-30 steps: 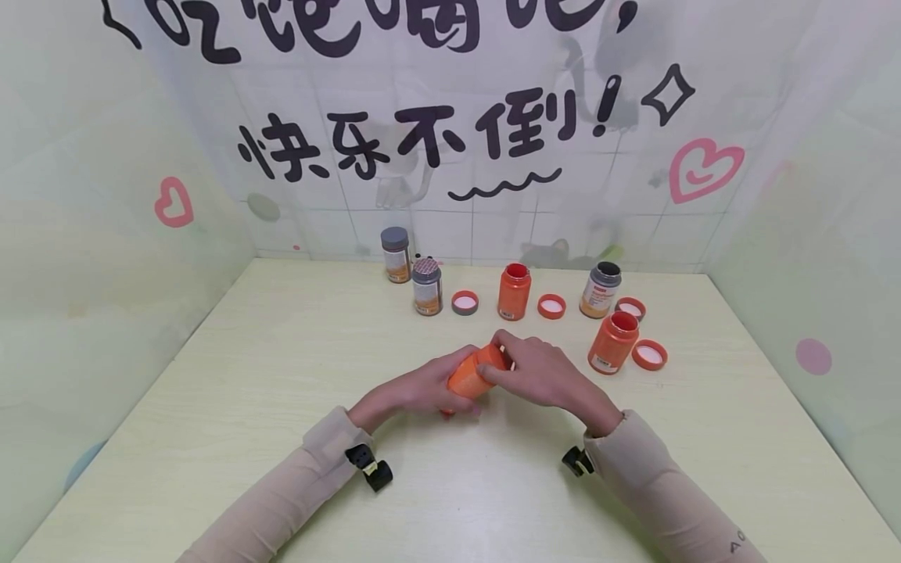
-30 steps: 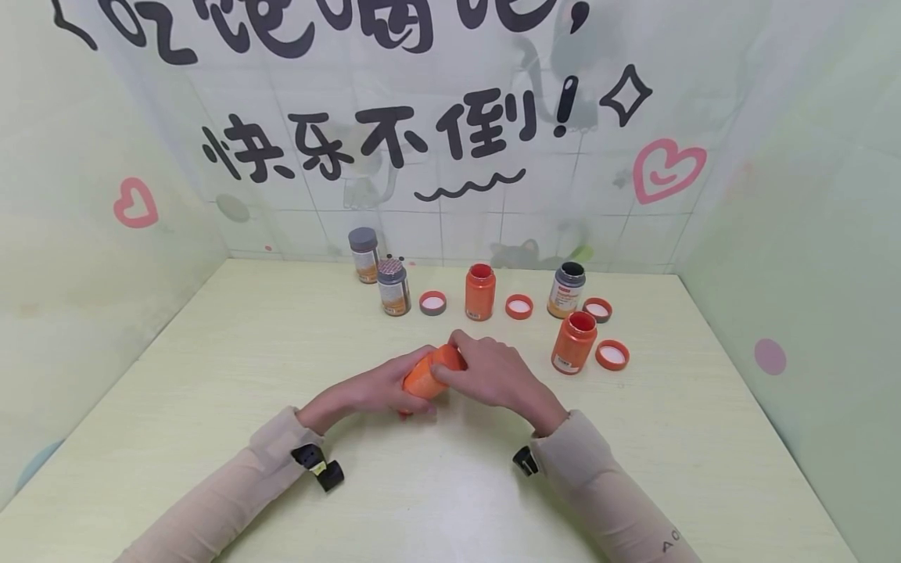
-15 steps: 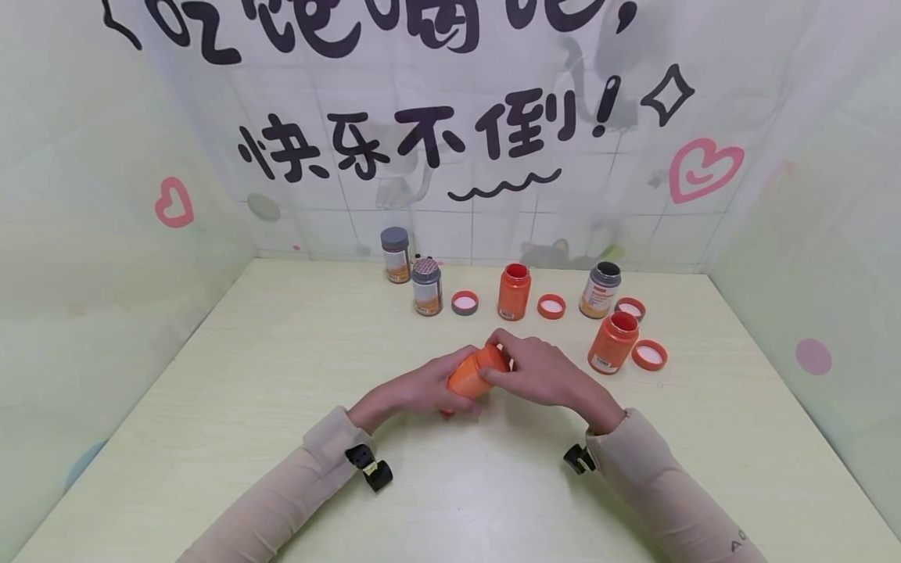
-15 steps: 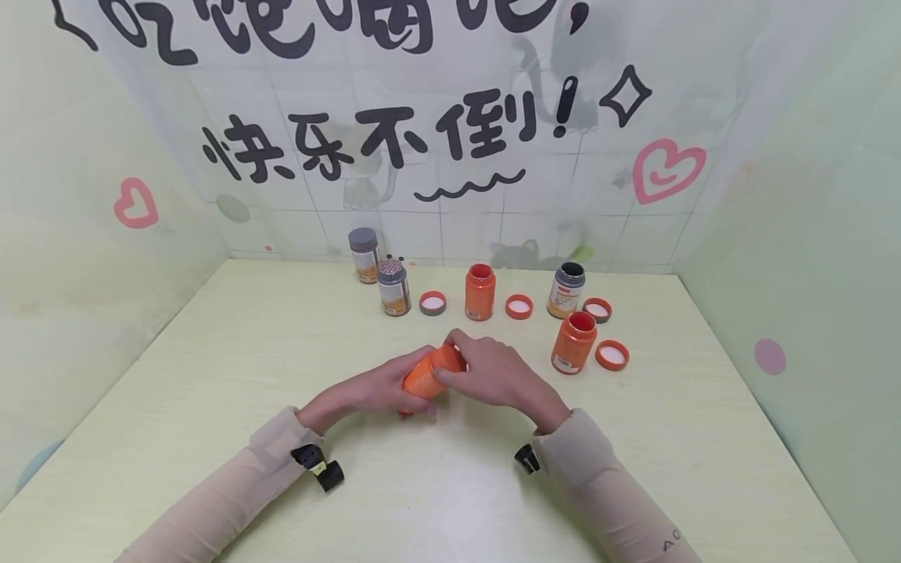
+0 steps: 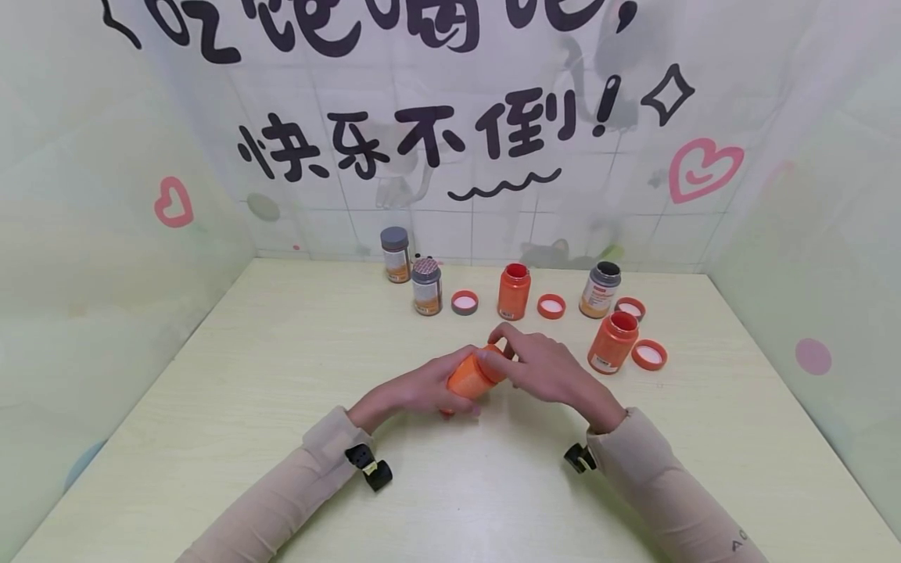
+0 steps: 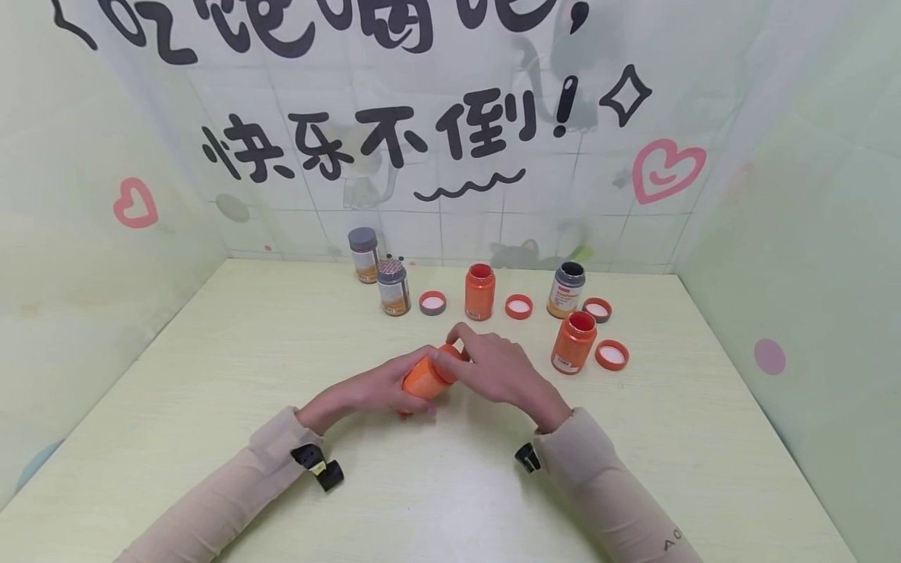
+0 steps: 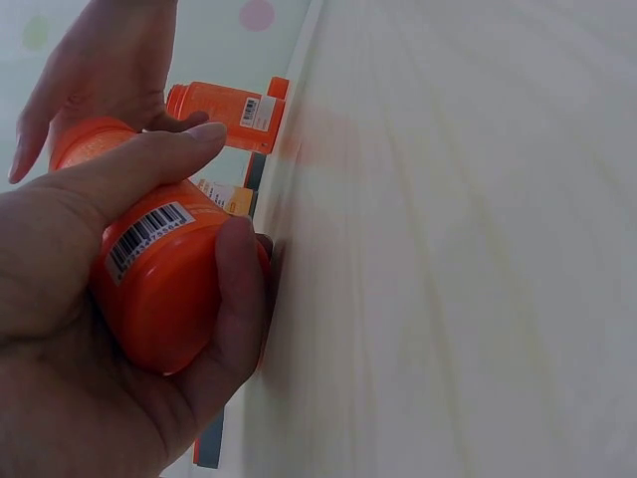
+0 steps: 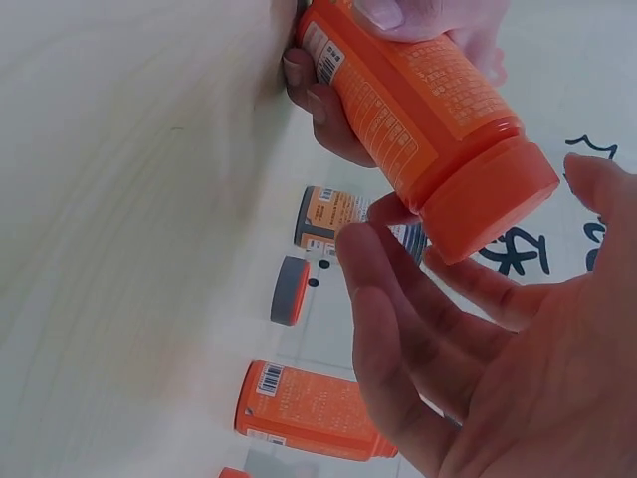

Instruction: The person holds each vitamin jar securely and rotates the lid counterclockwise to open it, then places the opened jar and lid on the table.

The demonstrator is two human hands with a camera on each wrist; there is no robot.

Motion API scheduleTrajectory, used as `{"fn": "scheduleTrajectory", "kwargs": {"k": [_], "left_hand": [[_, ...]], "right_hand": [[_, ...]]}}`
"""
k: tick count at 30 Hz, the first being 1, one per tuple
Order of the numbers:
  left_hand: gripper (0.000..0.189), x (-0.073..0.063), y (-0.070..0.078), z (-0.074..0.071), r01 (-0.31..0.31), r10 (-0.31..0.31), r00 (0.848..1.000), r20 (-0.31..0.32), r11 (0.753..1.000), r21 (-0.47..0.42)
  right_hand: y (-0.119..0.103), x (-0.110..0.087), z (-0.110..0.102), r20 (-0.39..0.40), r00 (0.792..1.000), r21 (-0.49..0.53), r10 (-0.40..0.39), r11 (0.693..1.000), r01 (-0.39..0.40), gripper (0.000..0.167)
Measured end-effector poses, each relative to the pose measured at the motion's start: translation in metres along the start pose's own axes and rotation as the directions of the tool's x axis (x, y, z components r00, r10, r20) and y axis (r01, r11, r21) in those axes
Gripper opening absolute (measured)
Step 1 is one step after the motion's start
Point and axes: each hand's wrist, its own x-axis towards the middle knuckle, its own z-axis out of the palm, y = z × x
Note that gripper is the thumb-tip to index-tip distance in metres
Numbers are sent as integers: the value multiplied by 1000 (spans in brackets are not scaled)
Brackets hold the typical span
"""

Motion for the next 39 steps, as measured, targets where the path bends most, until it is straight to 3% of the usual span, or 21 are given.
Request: {"fn": "scheduleTrajectory", "kwargs": {"k": [11, 25, 39], "left_hand": [[67, -1, 1, 0, 9, -9, 1000, -2, 1000, -8], [59, 1, 0, 0, -6, 6, 1000, 3, 1000, 10], [59, 1, 0, 0, -17, 17, 1000, 5, 1000, 12]], "right_hand": [[-1, 0, -1, -4, 999, -67, 46, 997, -47, 54], [0, 1, 2, 36, 999, -25, 19, 1000, -18, 41], [0, 1, 2, 36, 999, -25, 15, 1000, -15, 40]]}}
